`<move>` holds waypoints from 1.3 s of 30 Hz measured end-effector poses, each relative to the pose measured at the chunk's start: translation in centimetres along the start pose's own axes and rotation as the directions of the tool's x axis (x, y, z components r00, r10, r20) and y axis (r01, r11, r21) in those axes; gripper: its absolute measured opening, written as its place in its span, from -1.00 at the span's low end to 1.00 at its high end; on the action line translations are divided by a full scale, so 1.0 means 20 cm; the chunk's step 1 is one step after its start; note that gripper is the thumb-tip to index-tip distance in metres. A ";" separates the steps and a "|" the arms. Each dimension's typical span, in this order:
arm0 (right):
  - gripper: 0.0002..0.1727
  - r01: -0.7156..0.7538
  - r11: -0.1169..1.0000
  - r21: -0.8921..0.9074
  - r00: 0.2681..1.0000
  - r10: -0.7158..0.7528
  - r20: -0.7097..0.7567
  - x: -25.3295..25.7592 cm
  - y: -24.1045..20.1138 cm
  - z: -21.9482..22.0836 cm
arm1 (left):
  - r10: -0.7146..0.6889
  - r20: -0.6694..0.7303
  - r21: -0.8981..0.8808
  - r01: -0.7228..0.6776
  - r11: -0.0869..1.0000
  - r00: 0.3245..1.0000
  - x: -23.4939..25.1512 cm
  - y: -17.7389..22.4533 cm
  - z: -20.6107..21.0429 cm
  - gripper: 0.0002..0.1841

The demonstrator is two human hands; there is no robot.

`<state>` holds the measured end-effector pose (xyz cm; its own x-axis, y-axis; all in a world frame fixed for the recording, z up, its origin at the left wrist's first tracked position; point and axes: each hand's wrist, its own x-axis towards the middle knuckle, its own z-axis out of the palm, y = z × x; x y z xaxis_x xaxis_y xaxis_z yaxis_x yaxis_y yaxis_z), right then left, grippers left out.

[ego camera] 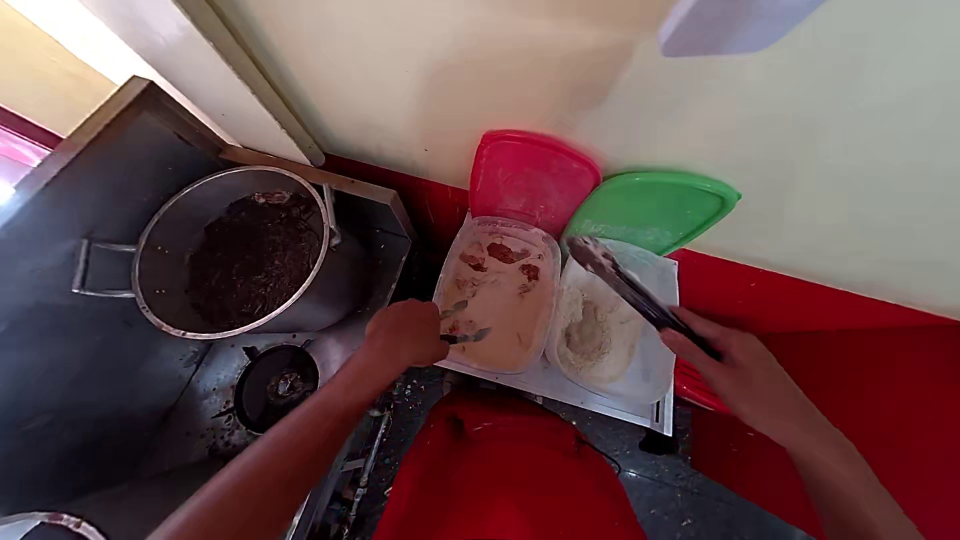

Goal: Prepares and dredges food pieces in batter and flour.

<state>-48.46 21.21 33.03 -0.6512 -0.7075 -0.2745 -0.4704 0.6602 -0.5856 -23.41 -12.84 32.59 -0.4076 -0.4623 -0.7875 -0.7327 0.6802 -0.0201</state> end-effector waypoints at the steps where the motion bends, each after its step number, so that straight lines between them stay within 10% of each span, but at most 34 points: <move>1: -0.30 -0.062 0.997 0.049 0.998 0.062 0.006 -0.07 0.12 0.02 | 0.005 0.013 0.051 -0.005 0.999 1.000 0.05 0.02 0.03 -0.48; 6: -0.23 -0.176 0.966 0.189 0.984 0.178 0.007 -0.29 0.41 0.21 | 0.084 0.050 0.109 -0.089 0.990 0.995 0.25 0.00 0.21 -0.57; 14: -0.27 -0.218 0.935 0.278 0.975 0.222 0.018 -0.38 0.59 0.26 | 0.165 -0.044 -0.392 -0.169 0.904 0.985 0.08 -0.29 0.37 -0.51; 25: -0.31 -0.475 0.872 0.119 0.875 0.453 0.172 -0.03 0.67 0.24 | 0.057 -0.108 -0.964 -0.118 0.237 0.993 -0.09 -0.18 0.72 -0.68; 30: -0.21 -0.546 0.837 -0.021 0.815 0.537 0.217 0.29 0.55 0.33 | -0.113 -0.317 -0.656 -0.132 0.743 0.942 0.00 -0.20 0.65 -0.53; 33: -0.23 -0.508 0.860 -0.045 0.833 0.504 0.229 0.29 0.54 0.32 | -0.144 -0.357 -0.506 -0.061 0.860 0.923 -0.05 -0.14 0.51 -0.46; 39: -0.31 -0.492 0.870 0.026 0.843 0.469 0.263 0.15 0.56 0.31 | -0.014 0.039 -0.250 0.023 0.968 0.999 -0.07 0.16 0.37 -0.20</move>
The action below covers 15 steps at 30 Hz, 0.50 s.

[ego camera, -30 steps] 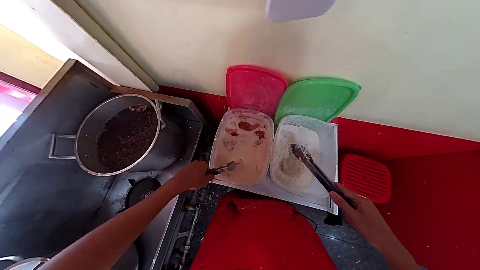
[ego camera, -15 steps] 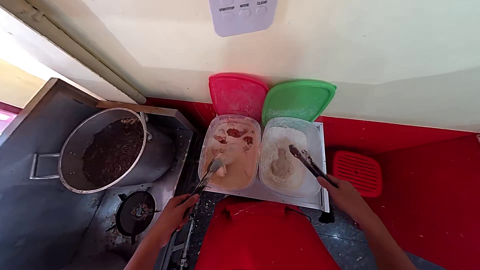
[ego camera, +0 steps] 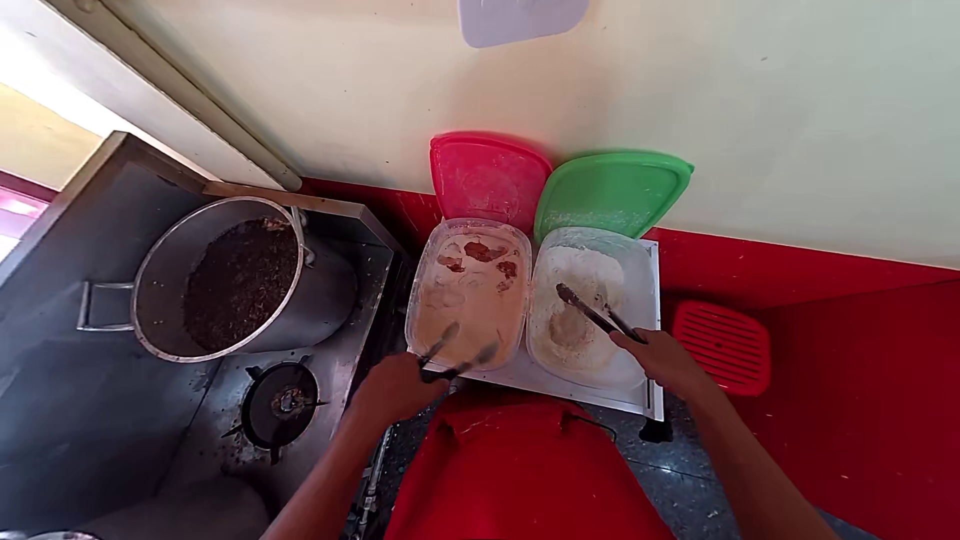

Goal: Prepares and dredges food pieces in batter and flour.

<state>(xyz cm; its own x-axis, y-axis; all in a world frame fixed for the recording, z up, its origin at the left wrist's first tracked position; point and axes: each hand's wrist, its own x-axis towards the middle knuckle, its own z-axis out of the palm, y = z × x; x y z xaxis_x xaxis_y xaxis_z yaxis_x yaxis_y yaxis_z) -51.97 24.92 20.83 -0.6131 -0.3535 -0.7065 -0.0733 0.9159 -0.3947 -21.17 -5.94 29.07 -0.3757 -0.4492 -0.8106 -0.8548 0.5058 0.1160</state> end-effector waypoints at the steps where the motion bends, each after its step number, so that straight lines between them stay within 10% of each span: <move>1: -0.31 0.001 1.000 0.004 1.000 -0.001 0.004 0.00 0.01 0.01 | 0.003 0.055 0.060 -0.006 0.998 0.998 0.05 0.08 0.01 -0.19; 7: -0.31 -0.024 1.000 0.013 1.000 0.024 0.008 0.01 0.03 0.06 | 0.131 0.079 0.047 -0.135 0.990 0.988 0.48 0.29 0.12 -0.48; 15: -0.29 0.006 0.993 0.114 0.997 0.003 -0.073 -0.09 0.15 0.02 | 0.258 -0.126 -0.263 -0.283 0.923 0.958 0.33 -0.14 0.00 -0.55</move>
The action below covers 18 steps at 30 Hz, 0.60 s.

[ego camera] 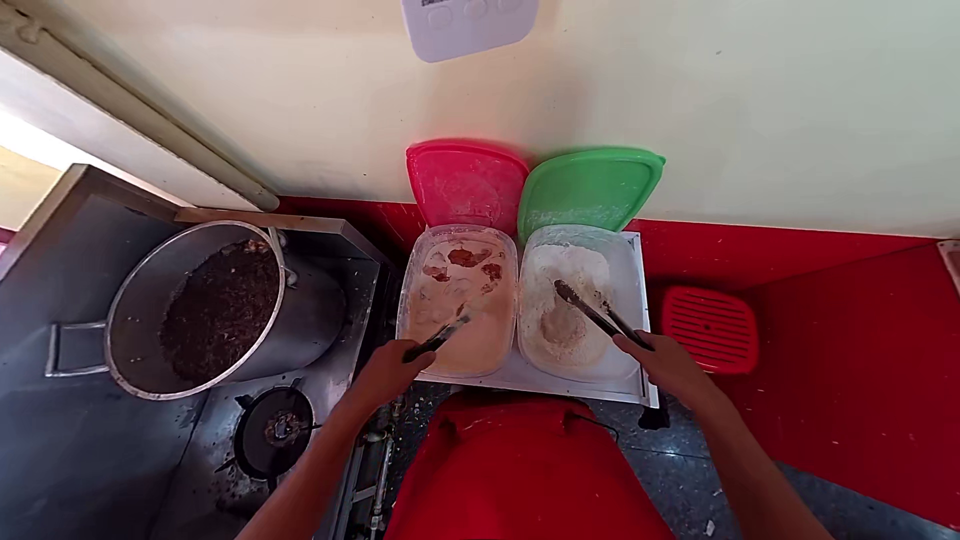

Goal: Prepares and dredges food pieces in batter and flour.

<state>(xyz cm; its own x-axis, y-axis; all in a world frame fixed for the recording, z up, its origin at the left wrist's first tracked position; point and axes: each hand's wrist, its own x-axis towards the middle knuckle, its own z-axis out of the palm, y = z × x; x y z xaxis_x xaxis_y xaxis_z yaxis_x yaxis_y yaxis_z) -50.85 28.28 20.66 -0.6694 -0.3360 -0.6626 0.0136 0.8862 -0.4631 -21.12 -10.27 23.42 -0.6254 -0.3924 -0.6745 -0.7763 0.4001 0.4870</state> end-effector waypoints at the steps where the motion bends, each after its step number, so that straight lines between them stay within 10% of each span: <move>1: -0.28 -0.006 1.000 0.004 1.000 0.006 -0.002 -0.01 0.02 -0.01 | -0.010 0.004 0.081 0.009 0.997 1.000 -0.05 -0.01 -0.04 -0.54; 8: -0.26 0.001 0.999 -0.039 0.999 0.000 0.038 0.00 0.01 0.00 | -0.177 0.128 0.669 0.047 0.742 0.976 -0.03 0.28 -0.05 -0.34; 18: -0.34 0.059 0.998 -0.026 0.998 -0.059 0.028 -0.02 -0.02 0.03 | -0.062 0.240 0.792 -0.159 0.589 0.969 0.18 0.35 0.09 -0.65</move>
<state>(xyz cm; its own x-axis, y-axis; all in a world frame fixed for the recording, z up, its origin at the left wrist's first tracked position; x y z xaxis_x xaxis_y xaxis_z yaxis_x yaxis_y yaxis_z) -50.12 27.92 20.81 -0.6480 -0.3961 -0.6506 -0.0456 0.8728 -0.4860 -28.59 -7.38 23.32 -0.5392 -0.2059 -0.8167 -0.2955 0.9543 -0.0455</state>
